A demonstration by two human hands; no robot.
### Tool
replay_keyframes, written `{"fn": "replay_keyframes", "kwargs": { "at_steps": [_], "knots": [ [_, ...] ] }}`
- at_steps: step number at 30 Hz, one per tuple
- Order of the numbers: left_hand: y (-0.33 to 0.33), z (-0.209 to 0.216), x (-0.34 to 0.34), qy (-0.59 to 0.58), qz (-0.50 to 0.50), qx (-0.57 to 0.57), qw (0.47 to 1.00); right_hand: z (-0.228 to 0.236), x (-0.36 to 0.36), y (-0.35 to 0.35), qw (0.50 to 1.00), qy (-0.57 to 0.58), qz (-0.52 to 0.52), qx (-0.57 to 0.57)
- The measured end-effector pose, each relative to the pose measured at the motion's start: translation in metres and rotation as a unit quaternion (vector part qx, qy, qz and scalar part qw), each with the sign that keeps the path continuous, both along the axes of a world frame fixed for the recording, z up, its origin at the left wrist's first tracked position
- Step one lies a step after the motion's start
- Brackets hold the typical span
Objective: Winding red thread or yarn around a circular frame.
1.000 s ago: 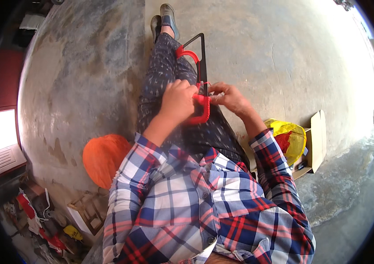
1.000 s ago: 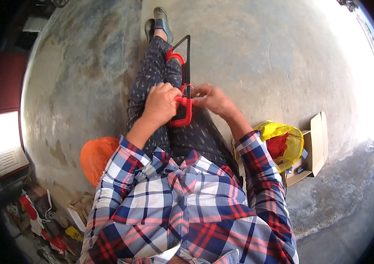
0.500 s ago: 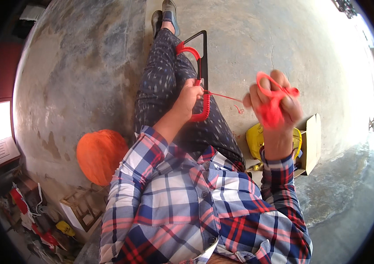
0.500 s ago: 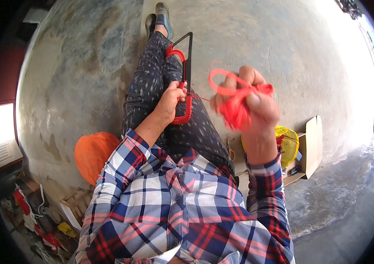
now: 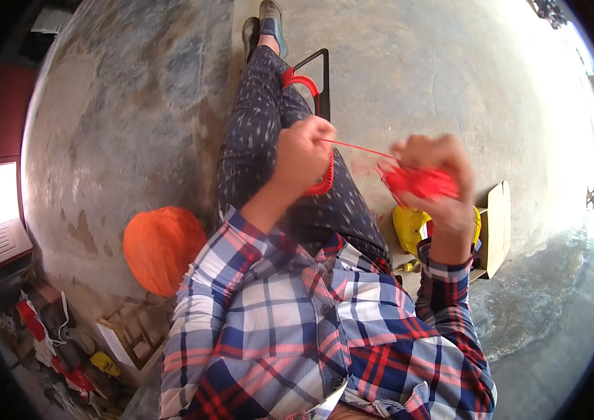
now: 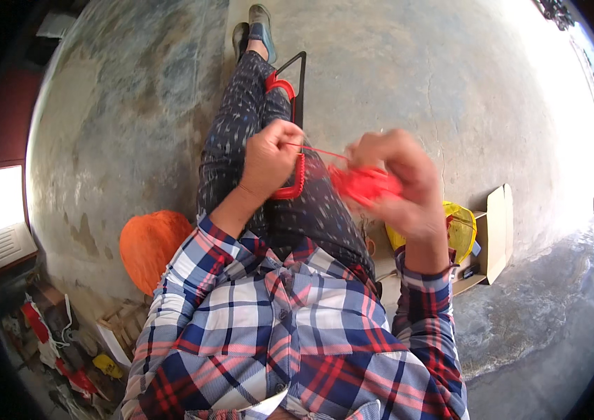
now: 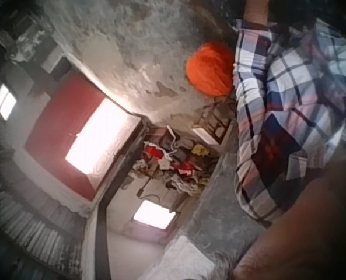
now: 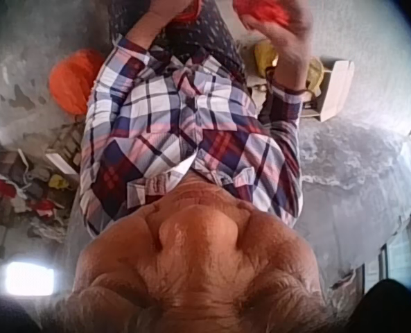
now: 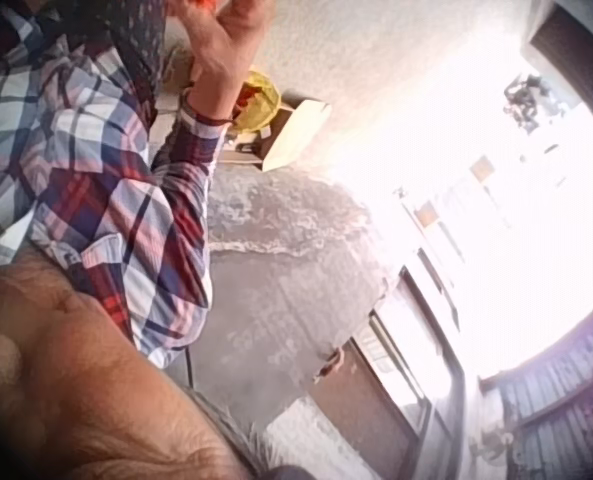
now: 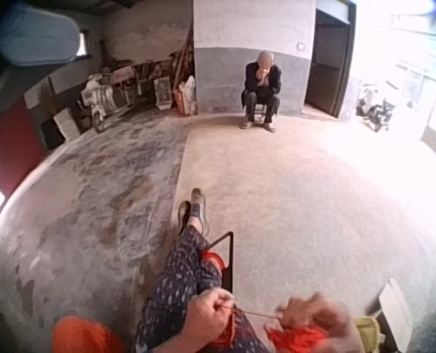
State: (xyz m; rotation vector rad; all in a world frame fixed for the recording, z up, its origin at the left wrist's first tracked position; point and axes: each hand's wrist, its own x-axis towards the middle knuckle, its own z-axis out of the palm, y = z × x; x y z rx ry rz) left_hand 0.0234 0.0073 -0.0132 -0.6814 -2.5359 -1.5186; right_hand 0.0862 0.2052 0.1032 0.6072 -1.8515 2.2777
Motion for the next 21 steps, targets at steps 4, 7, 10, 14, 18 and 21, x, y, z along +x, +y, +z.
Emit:
{"fn": "replay_keyframes", "kwargs": {
  "at_steps": [4, 7, 10, 14, 18, 21],
  "knots": [
    [-0.015, -0.017, -0.008, -0.295, 0.075, 0.065, 0.95, -0.065, -0.023, -0.001, 0.87, -0.009, -0.049, 0.491],
    [-0.009, -0.019, 0.002, -0.371, 0.071, 0.006, 0.926, -0.115, -0.032, -0.021, 0.859, -0.104, -0.052, 0.499],
    [-0.004, -0.025, 0.006, -0.216, 0.104, -0.055, 0.969, -0.153, -0.037, -0.037, 0.914, -0.297, -0.018, 0.276],
    [-0.019, -0.031, -0.004, -0.227, 0.121, 0.03, 0.966, -0.159, -0.031, -0.042, 0.946, -0.321, -0.039, 0.014],
    [-0.008, 0.034, -0.01, -0.522, 0.057, 0.318, 0.79, -0.108, -0.032, -0.042, 0.959, -0.066, -0.122, 0.245],
    [-0.004, 0.032, -0.011, -0.564, 0.053, 0.322, 0.759, -0.117, -0.034, -0.037, 0.969, -0.079, -0.15, 0.181]
  ]
}}
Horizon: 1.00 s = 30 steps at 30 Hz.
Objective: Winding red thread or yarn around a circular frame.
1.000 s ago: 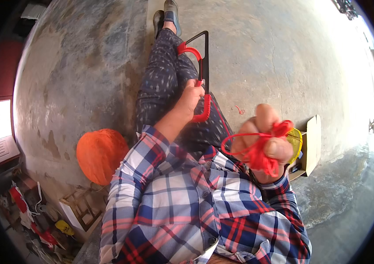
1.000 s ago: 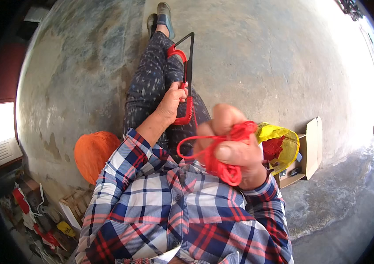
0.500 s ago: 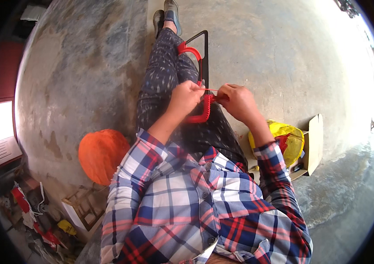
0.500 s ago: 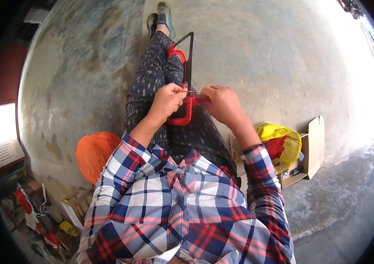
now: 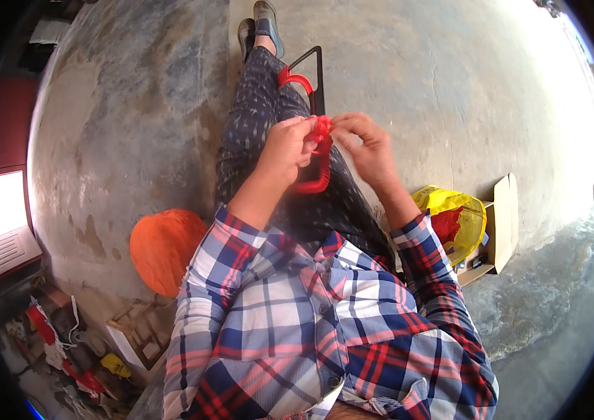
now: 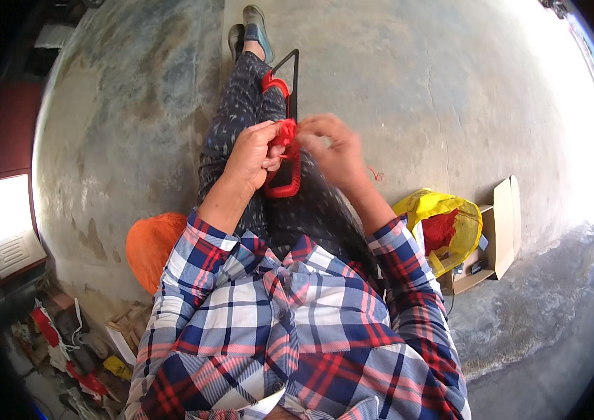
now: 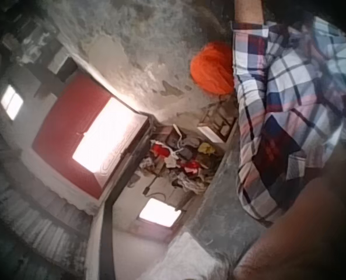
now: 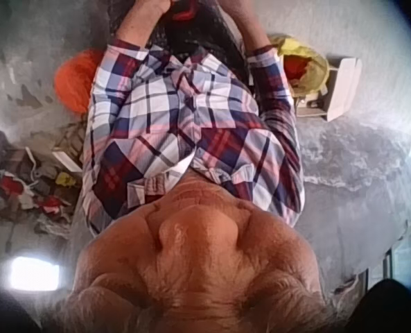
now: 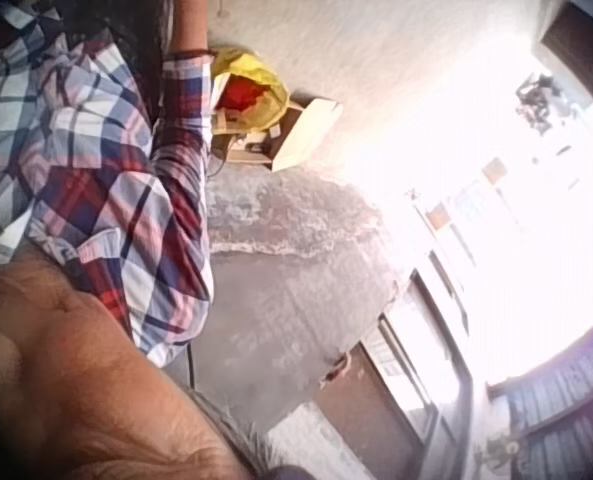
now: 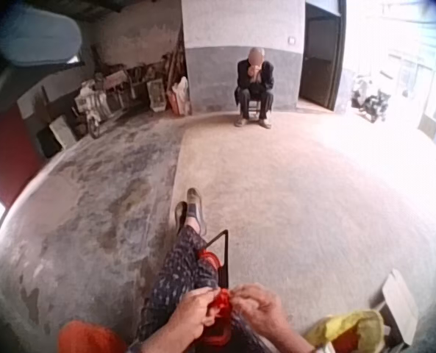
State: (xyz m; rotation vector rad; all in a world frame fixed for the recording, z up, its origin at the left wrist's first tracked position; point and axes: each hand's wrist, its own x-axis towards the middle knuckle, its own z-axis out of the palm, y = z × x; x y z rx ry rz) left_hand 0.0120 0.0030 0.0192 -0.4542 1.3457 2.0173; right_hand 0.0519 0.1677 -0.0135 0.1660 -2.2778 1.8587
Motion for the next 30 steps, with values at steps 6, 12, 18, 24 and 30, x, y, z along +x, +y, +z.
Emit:
{"fn": "replay_keyframes", "kwargs": {
  "at_steps": [6, 12, 18, 24, 30],
  "knots": [
    [-0.002, -0.01, 0.004, 0.002, 0.031, 0.019, 0.999, 0.003, -0.002, 0.031, 0.962, -0.114, 0.043, -0.245],
    [-0.002, -0.005, 0.003, 0.008, -0.002, 0.029, 1.0, -0.009, 0.011, -0.004, 0.993, -0.016, 0.056, 0.106],
    [-0.003, -0.023, 0.004, 0.129, -0.017, -0.083, 0.988, 0.026, 0.0, 0.038, 0.876, -0.1, -0.033, -0.471],
    [0.013, -0.059, 0.003, 0.078, 0.06, -0.109, 0.989, 0.071, 0.045, 0.068, 0.862, -0.089, 0.055, -0.496],
    [-0.002, -0.066, 0.008, 0.079, 0.036, -0.089, 0.992, 0.08, 0.075, 0.127, 0.87, 0.015, -0.042, -0.491]
  ]
}}
